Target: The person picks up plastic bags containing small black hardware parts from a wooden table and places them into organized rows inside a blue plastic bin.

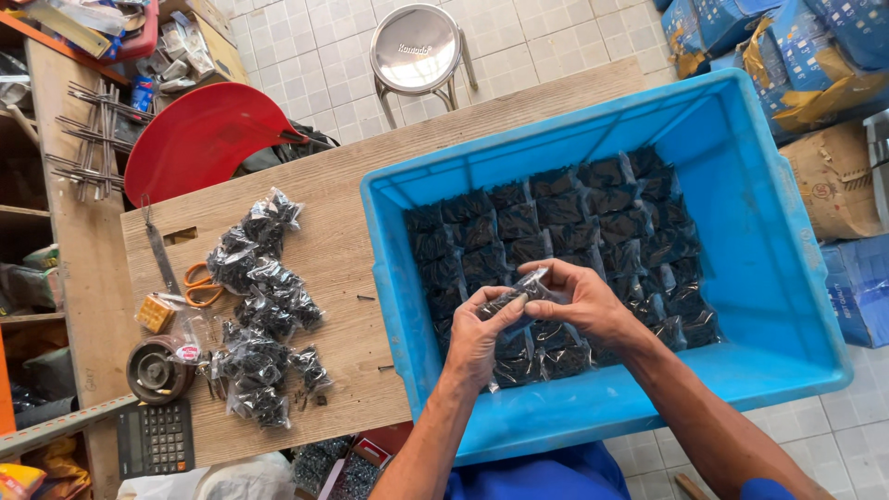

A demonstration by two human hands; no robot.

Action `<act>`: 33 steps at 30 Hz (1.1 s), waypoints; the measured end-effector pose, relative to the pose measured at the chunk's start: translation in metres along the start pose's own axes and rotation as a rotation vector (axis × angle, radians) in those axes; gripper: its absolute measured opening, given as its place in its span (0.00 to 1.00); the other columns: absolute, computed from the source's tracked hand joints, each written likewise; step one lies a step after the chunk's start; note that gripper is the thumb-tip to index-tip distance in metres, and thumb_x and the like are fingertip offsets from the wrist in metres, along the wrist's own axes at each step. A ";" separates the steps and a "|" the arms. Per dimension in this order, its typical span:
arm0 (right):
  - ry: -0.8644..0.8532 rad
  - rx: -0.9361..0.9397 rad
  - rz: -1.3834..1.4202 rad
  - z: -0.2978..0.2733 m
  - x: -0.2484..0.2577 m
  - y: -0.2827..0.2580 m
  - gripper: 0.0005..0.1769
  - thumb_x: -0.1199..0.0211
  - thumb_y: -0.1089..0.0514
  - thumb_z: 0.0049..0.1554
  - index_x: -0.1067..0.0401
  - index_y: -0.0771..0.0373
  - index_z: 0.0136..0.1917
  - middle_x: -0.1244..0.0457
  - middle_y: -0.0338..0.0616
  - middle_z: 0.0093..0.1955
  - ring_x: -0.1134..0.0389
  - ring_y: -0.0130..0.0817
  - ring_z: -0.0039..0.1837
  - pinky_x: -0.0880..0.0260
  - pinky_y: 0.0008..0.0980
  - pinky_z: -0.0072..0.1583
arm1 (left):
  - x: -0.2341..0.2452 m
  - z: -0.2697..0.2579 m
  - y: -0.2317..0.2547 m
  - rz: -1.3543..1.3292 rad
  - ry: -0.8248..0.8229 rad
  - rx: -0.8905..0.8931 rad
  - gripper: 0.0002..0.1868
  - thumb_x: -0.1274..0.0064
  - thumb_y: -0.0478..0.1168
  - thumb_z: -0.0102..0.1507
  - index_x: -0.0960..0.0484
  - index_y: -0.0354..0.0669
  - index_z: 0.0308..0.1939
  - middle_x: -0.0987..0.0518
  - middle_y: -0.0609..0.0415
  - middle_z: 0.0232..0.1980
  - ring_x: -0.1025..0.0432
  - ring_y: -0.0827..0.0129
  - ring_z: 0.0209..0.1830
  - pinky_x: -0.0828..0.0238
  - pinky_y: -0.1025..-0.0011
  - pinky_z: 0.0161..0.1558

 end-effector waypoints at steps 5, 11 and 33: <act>0.087 0.009 0.146 0.003 0.007 0.026 0.30 0.22 0.75 0.46 0.23 0.75 0.63 0.27 0.56 0.48 0.23 0.39 0.51 0.20 0.39 0.54 | -0.008 -0.004 -0.001 -0.141 0.000 -0.047 0.23 0.29 0.30 0.59 0.17 0.34 0.58 0.13 0.46 0.45 0.15 0.62 0.42 0.16 0.71 0.46; 0.124 -0.040 0.128 -0.004 0.002 0.028 0.24 0.20 0.71 0.49 0.21 0.72 0.59 0.27 0.51 0.47 0.23 0.34 0.50 0.22 0.35 0.54 | 0.015 0.012 -0.026 0.050 0.055 0.021 0.17 0.26 0.37 0.60 0.13 0.33 0.49 0.11 0.45 0.40 0.17 0.71 0.39 0.17 0.75 0.45; 0.145 -0.452 0.120 0.001 0.019 0.098 0.25 0.17 0.67 0.45 0.19 0.73 0.56 0.28 0.50 0.42 0.25 0.33 0.42 0.24 0.24 0.43 | 0.034 0.010 -0.067 0.108 0.219 0.289 0.19 0.25 0.55 0.60 0.10 0.46 0.41 0.14 0.55 0.31 0.18 0.71 0.31 0.19 0.76 0.36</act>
Point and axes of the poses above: each hand's wrist, its own z-axis towards the middle knuckle, its own x-axis out of the back of the hand, y = z × x, the point moved 3 cm from there along z, towards the middle knuckle
